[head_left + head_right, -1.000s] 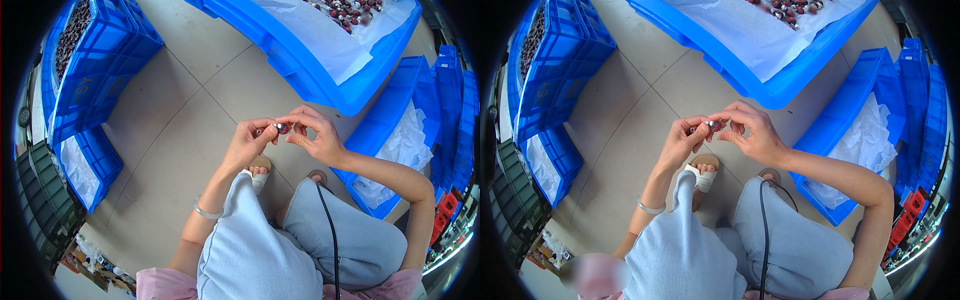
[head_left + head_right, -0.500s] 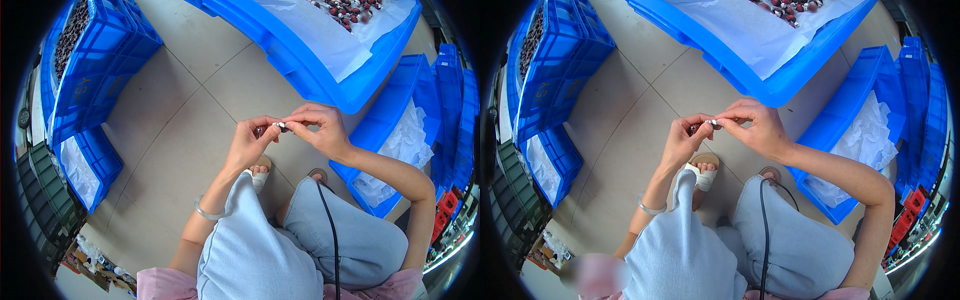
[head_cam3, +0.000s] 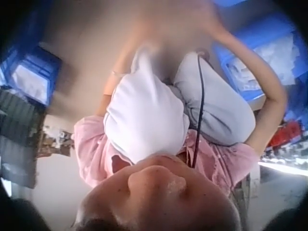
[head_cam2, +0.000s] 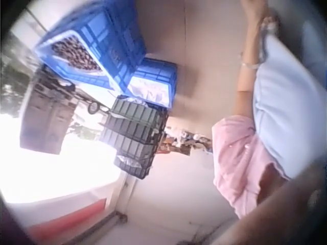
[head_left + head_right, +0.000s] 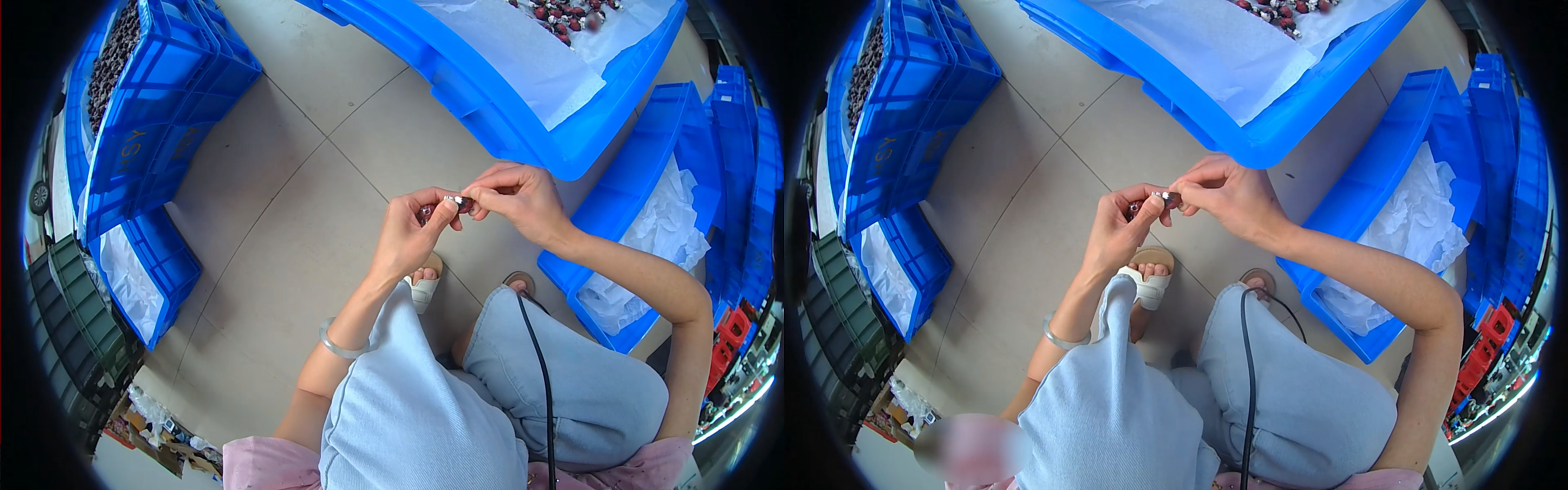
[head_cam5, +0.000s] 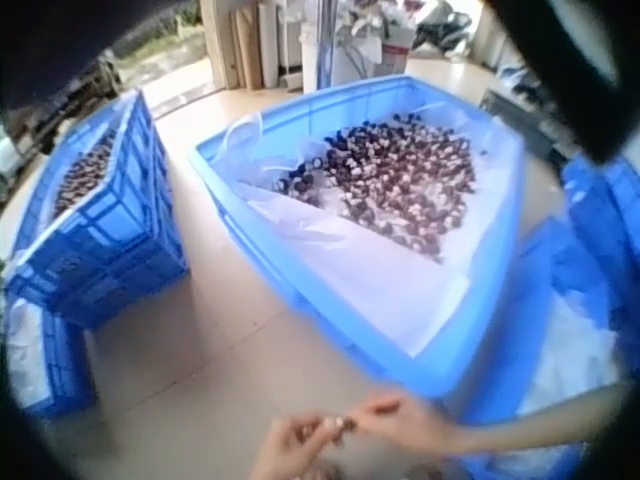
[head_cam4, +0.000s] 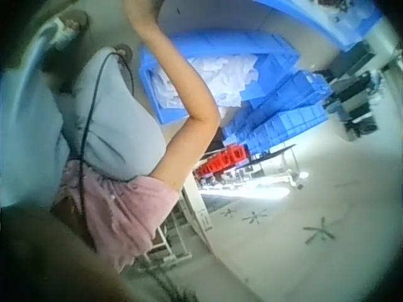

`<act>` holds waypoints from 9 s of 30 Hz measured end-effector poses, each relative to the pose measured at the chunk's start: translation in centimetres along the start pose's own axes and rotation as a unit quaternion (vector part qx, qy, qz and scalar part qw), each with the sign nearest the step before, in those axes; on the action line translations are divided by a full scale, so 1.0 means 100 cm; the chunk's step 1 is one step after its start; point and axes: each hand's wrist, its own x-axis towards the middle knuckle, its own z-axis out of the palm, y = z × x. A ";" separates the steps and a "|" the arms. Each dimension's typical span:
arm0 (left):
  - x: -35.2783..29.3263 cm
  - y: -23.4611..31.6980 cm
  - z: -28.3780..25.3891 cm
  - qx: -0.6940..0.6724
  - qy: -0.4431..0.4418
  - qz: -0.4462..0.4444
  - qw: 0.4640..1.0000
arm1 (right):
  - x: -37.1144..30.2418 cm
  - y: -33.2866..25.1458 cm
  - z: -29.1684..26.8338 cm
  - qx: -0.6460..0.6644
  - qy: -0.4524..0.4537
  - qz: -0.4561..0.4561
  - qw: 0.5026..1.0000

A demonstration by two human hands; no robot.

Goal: The person assembles small parts by hand, possibly from a toy or small electronic device.

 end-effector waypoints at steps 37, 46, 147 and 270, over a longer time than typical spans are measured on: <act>0.001 -0.001 0.003 -0.029 0.012 0.006 0.999 | -0.004 0.001 0.001 0.066 -0.003 -0.003 0.998; 0.003 -0.002 0.002 -0.036 0.012 0.011 0.999 | -0.005 0.007 0.002 0.067 -0.017 -0.049 0.996; -0.018 0.035 -0.032 -0.156 0.039 0.055 0.985 | -0.004 -0.059 0.038 0.171 -0.012 0.030 0.985; -0.005 0.019 -0.052 -0.236 0.031 0.000 0.971 | -0.039 -0.096 0.043 -0.150 0.005 -0.129 0.980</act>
